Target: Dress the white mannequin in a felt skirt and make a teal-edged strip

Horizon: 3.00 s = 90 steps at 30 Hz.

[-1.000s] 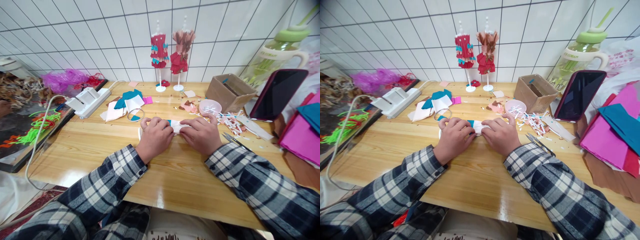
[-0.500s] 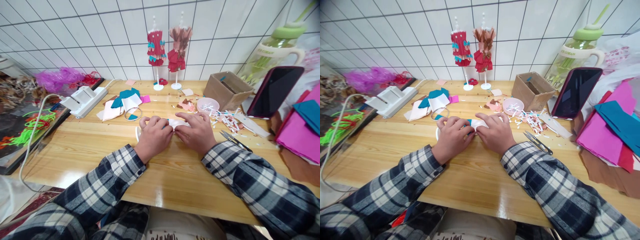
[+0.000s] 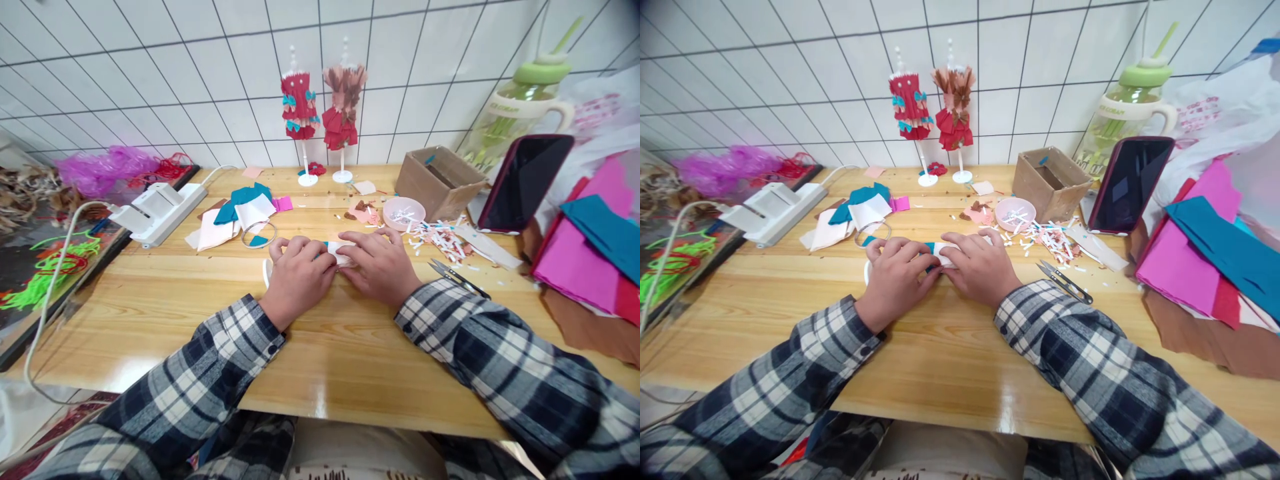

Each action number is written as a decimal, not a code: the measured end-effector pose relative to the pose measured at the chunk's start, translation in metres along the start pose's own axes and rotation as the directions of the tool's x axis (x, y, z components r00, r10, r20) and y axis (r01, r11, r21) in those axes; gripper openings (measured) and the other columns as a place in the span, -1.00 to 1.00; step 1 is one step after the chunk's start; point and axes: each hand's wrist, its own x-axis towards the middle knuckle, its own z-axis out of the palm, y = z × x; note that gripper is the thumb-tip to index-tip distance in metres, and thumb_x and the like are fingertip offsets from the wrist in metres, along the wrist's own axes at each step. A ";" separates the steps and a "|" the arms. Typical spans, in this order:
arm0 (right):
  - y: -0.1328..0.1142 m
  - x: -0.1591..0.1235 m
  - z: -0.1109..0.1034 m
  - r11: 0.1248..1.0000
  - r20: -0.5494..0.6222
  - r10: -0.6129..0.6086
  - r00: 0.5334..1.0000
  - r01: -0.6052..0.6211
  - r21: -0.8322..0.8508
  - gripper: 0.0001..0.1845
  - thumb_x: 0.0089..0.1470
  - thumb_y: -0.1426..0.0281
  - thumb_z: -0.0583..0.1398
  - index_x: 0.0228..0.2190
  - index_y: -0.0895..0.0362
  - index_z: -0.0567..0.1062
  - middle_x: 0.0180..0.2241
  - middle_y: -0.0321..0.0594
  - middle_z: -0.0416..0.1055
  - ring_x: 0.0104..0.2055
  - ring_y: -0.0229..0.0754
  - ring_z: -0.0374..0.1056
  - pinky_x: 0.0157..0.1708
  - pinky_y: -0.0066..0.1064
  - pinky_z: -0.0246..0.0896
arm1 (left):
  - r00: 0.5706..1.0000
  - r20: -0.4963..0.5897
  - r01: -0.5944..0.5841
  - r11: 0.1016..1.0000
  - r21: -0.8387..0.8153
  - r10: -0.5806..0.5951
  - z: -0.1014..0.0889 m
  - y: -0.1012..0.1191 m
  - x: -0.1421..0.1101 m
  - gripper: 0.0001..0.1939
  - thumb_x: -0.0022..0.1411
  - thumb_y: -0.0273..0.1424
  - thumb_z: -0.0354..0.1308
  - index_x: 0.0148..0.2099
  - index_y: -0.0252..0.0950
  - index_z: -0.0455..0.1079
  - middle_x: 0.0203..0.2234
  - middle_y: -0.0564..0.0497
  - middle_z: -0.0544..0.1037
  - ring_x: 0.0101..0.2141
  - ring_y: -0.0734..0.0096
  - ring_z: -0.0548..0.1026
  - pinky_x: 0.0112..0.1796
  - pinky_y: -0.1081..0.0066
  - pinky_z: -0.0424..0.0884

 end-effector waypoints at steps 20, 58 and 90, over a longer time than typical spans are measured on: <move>0.015 -0.003 -0.018 0.907 -0.519 0.421 0.744 -0.361 0.218 -0.66 0.04 0.42 0.12 -0.09 0.07 0.33 -0.15 -0.06 0.37 -0.05 0.05 0.27 -0.03 -0.08 0.15 | 0.840 0.492 0.473 0.754 -0.455 -0.229 -0.012 -0.042 0.012 -0.61 0.25 -0.08 -0.07 -0.40 -0.24 0.38 -0.54 0.03 0.48 -0.46 0.30 0.41 -0.42 0.41 0.22; 0.014 -0.007 -0.028 -0.771 0.613 0.387 0.689 -0.123 0.625 -0.66 -0.08 0.45 0.36 -0.25 0.12 0.37 -0.53 -0.50 0.28 -0.75 -0.56 -0.10 -0.89 -0.76 -0.27 | 0.874 0.351 0.436 0.223 -0.872 -0.336 0.057 0.031 0.039 -0.77 0.06 -0.28 0.27 -0.30 -0.34 0.49 -0.39 -0.03 0.61 -0.39 0.39 0.55 -0.36 0.49 0.44; 0.017 -0.016 -0.024 -0.960 0.586 0.114 0.803 -0.062 0.272 -0.57 0.28 0.34 0.05 -0.61 0.15 0.14 -0.71 -0.49 0.20 -0.77 -0.52 0.02 -0.78 -0.72 0.10 | 0.919 0.328 0.385 0.316 -0.867 -0.220 0.050 0.042 0.035 -0.84 0.13 -0.33 0.19 -0.28 -0.31 0.48 -0.34 -0.01 0.62 -0.32 0.38 0.56 -0.29 0.46 0.49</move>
